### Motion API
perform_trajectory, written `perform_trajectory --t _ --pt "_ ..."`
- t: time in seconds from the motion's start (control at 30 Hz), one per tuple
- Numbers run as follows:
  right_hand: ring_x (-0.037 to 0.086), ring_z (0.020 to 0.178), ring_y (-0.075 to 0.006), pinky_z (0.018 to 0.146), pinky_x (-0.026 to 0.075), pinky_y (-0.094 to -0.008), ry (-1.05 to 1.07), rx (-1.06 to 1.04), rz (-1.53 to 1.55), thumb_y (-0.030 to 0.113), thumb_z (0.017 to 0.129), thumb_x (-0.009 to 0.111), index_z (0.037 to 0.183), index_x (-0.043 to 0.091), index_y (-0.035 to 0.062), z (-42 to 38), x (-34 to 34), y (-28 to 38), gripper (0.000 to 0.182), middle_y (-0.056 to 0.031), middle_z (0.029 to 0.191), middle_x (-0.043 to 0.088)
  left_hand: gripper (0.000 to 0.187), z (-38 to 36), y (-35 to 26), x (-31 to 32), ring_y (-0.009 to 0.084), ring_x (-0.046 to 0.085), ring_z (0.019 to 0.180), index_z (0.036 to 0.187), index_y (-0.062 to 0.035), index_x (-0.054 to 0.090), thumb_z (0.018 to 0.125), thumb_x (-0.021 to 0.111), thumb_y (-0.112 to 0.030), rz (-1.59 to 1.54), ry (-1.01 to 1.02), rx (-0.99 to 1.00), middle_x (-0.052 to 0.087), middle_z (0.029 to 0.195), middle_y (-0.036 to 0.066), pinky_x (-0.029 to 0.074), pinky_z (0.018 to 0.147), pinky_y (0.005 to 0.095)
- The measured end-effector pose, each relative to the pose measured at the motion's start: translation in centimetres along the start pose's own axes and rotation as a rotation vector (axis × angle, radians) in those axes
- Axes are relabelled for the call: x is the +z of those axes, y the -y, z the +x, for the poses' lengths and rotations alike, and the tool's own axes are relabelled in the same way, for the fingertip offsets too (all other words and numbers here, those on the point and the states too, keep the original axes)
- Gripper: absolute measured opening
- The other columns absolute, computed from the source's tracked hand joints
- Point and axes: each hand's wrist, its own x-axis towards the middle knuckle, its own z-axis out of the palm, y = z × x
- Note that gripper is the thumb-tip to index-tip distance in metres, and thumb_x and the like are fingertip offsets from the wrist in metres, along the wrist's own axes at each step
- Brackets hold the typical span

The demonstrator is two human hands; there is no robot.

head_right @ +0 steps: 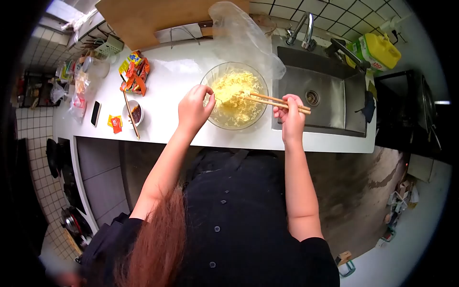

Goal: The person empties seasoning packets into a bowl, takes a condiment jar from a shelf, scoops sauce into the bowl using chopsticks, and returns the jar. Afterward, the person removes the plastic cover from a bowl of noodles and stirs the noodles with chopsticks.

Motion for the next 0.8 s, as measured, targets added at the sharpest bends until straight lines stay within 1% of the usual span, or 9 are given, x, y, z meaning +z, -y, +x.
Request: perform_trajectory --t 0.2,0.3,0.37,0.43,0.53,0.63,0.67,0.77,0.8 --pt "0.05 0.055 -0.0065 0.049 0.04 -0.02 0.019 -0.192 -0.376 0.02 0.102 0.046 0.088 0.054 0.0029 -1.2 1.6 3.9 0.024 -0.001 0.065 0.053 0.008 0.2 0.1 -0.7 0.0254 0.062 0.073 0.083 -0.0096 0.06 0.082 0.067 -0.013 0.0 0.075 -0.033 0.062 0.08 0.005 0.049 0.061 0.0367" --pt "0.048 0.056 -0.0055 0.051 0.039 -0.0208 0.077 -0.188 -0.46 0.02 0.102 0.046 0.087 0.055 0.0036 -2.2 3.3 4.7 0.024 0.0002 0.065 0.052 0.009 0.7 -0.6 -2.1 0.0243 0.062 0.073 0.084 -0.0091 0.06 0.082 0.068 -0.013 0.002 0.136 -0.042 0.061 0.079 0.005 0.049 0.061 0.0364" --pt "0.048 0.058 -0.0048 0.052 0.038 -0.0226 0.161 -0.171 -0.425 0.02 0.101 0.047 0.088 0.056 0.0032 -2.8 5.0 3.6 0.023 0.0007 0.069 0.052 0.009 1.2 -1.1 -3.0 0.0237 0.061 0.073 0.086 -0.0089 0.061 0.082 0.068 -0.013 -0.009 0.168 -0.037 0.061 0.078 0.005 0.049 0.062 0.036" --pt "0.047 0.055 -0.0057 0.05 0.037 -0.0218 0.245 -0.159 -0.478 0.023 0.102 0.048 0.088 0.056 0.0043 -2.2 5.8 0.4 0.024 0.0011 0.065 0.052 0.009 1.4 -1.4 -3.6 0.0233 0.061 0.072 0.089 -0.0089 0.063 0.082 0.068 -0.013 -0.03 0.176 -0.017 0.06 0.078 0.004 0.049 0.062 0.0354" --pt "0.049 0.056 -0.0105 0.053 0.039 -0.0283 0.289 -0.21 -0.651 0.02 0.101 0.048 0.088 0.054 0.0025 -1.7 7.4 -3.4 0.023 -0.0023 0.067 0.051 0.012 1.2 -1.3 -3.7 0.0241 0.061 0.072 0.094 -0.0095 0.065 0.083 0.068 -0.013 -0.069 0.154 -0.011 0.06 0.077 0.004 0.048 0.062 0.0345" --pt "0.049 0.057 -0.0113 0.054 0.039 -0.0294 0.32 -0.217 -0.596 0.019 0.101 0.047 0.087 0.054 0.0018 -0.7 6.9 -7.5 0.023 -0.003 0.067 0.051 0.014 0.2 -0.6 -3.8 0.024 0.06 0.072 0.097 -0.0097 0.066 0.084 0.067 -0.013 -0.093 0.147 -0.078 0.059 0.077 0.004 0.048 0.063 0.034" --pt "0.051 0.056 -0.0111 0.052 0.041 -0.0273 0.305 -0.251 -0.555 0.019 0.101 0.046 0.086 0.053 0.0014 -0.2 6.5 -8.7 0.024 -0.0033 0.068 0.052 0.013 -0.2 -0.3 -3.9 0.0237 0.06 0.072 0.097 -0.0093 0.066 0.084 0.066 -0.013 -0.096 0.158 -0.122 0.058 0.076 0.004 0.048 0.064 0.034" --pt "0.06 0.059 -0.0169 0.053 0.048 -0.0285 0.204 0.001 -0.323 0.02 0.1 0.048 0.086 0.053 0.0011 1.4 4.7 -9.1 0.024 -0.0081 0.073 0.06 0.013 -1.5 0.8 -4.2 0.0229 0.058 0.072 0.097 -0.0081 0.066 0.086 0.065 -0.014 -0.117 0.182 -0.248 0.057 0.076 0.004 0.047 0.065 0.0339" --pt "0.058 0.052 -0.0131 0.046 0.046 -0.0242 0.153 0.009 -0.174 0.021 0.1 0.047 0.086 0.053 0.001 1.8 4.3 -9.3 0.025 -0.0066 0.072 0.059 0.013 -1.9 1.2 -4.3 0.0226 0.058 0.072 0.097 -0.0077 0.066 0.086 0.064 -0.014 -0.13 0.185 -0.287 0.056 0.076 0.004 0.047 0.066 0.0339"
